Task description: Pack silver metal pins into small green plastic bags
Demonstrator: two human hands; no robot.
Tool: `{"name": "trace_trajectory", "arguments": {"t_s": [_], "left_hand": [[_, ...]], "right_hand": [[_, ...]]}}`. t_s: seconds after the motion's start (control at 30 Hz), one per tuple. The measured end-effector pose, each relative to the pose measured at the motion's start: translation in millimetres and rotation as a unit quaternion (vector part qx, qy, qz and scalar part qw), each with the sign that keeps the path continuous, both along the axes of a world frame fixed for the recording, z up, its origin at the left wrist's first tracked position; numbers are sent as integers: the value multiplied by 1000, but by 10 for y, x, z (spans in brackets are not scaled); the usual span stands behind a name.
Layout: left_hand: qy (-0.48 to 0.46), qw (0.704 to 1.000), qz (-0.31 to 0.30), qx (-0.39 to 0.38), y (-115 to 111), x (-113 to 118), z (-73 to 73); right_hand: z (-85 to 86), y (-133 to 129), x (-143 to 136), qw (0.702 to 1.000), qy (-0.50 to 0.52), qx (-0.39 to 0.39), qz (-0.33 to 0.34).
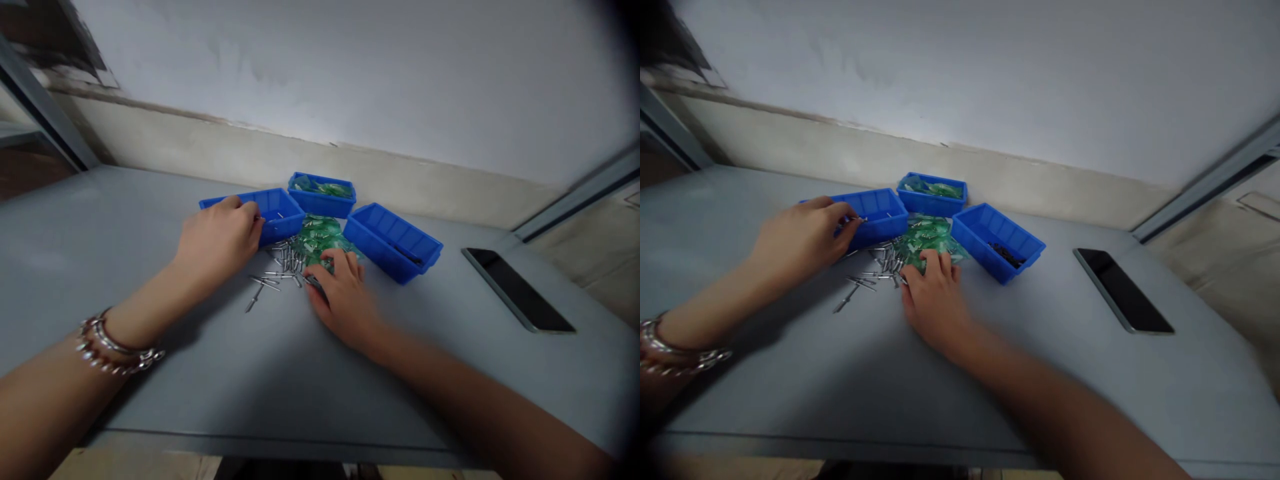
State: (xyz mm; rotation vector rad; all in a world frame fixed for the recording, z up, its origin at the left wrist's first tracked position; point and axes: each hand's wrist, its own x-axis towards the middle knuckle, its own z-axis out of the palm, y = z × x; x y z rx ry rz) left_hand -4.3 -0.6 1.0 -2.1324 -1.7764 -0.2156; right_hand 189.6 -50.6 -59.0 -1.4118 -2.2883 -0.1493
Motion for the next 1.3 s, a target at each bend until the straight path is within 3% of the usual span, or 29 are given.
{"name": "trace_trajectory", "arguments": {"t_s": [0.43, 0.73, 1.3], "left_hand": [[18, 999, -21, -26, 25, -6, -6], [27, 999, 1, -45, 19, 21, 0], [30, 999, -42, -7, 30, -36, -27]], "right_hand": [[13, 2, 0, 1000, -5, 14, -4], [-9, 17, 10, 1000, -3, 15, -1], [-90, 38, 1, 998, 31, 55, 13]]}}
